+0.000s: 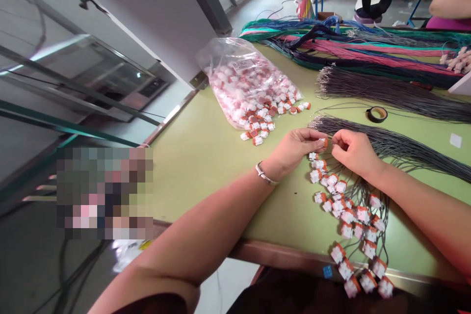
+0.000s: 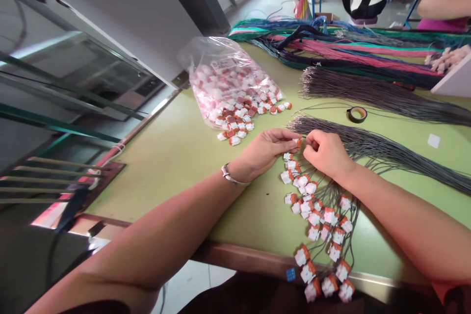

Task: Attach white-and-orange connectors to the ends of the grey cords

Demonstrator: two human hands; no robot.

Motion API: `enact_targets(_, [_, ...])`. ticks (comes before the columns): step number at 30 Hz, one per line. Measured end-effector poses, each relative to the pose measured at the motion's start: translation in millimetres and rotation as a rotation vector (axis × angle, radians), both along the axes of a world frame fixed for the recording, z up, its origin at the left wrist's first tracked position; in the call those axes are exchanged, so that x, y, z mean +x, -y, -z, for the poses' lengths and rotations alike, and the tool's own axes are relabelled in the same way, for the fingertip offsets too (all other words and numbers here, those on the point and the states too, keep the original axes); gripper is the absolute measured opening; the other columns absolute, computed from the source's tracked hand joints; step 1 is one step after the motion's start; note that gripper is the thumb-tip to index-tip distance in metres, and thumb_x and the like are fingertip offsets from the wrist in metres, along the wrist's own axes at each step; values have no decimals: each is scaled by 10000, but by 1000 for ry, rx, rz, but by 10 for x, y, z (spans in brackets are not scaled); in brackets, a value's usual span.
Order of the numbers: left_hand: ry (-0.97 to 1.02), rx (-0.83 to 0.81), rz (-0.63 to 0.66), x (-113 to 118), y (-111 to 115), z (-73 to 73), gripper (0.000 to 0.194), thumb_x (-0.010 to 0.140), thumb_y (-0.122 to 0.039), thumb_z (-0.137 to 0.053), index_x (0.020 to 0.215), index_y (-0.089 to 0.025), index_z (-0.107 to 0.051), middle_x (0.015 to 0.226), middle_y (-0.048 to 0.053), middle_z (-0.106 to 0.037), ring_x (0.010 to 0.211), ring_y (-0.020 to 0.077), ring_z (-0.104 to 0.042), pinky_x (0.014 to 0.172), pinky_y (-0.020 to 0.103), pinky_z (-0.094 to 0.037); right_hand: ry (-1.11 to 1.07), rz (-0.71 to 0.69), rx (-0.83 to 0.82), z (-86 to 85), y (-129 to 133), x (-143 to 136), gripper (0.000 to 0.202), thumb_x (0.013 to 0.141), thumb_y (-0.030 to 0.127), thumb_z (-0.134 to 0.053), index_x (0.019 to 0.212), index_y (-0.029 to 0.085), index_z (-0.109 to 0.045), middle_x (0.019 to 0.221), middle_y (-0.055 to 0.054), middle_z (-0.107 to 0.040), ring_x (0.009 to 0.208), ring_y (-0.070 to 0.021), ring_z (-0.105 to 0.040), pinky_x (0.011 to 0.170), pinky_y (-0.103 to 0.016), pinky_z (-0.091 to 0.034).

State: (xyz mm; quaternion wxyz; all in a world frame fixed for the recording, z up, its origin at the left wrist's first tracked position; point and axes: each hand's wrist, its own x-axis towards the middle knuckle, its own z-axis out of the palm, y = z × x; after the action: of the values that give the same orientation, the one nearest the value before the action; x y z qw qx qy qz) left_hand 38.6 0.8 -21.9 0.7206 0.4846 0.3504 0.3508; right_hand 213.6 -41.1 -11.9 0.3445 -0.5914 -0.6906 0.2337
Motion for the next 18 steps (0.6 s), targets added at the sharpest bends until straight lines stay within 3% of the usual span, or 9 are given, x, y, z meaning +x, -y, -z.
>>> enact_targets(10, [-47, 34, 74, 3, 5, -22, 274, 640, -287, -833, 854, -131, -762, 791, 58, -736, 691, 119, -626, 749, 288, -517, 55, -33, -17, -1, 15, -25, 38, 657, 185, -513, 625, 202, -524, 531, 28, -539, 494, -104, -432, 537, -248, -332])
enact_targets(18, [41, -9, 39, 3, -22, 23, 278, 605, -276, -855, 827, -151, -745, 770, 25, -725, 700, 112, -633, 772, 293, -515, -106, 11, -47, -16, -12, -20, 35, 630, 188, -497, 605, 200, -517, 517, 39, -498, 494, -99, -401, 514, -243, -322])
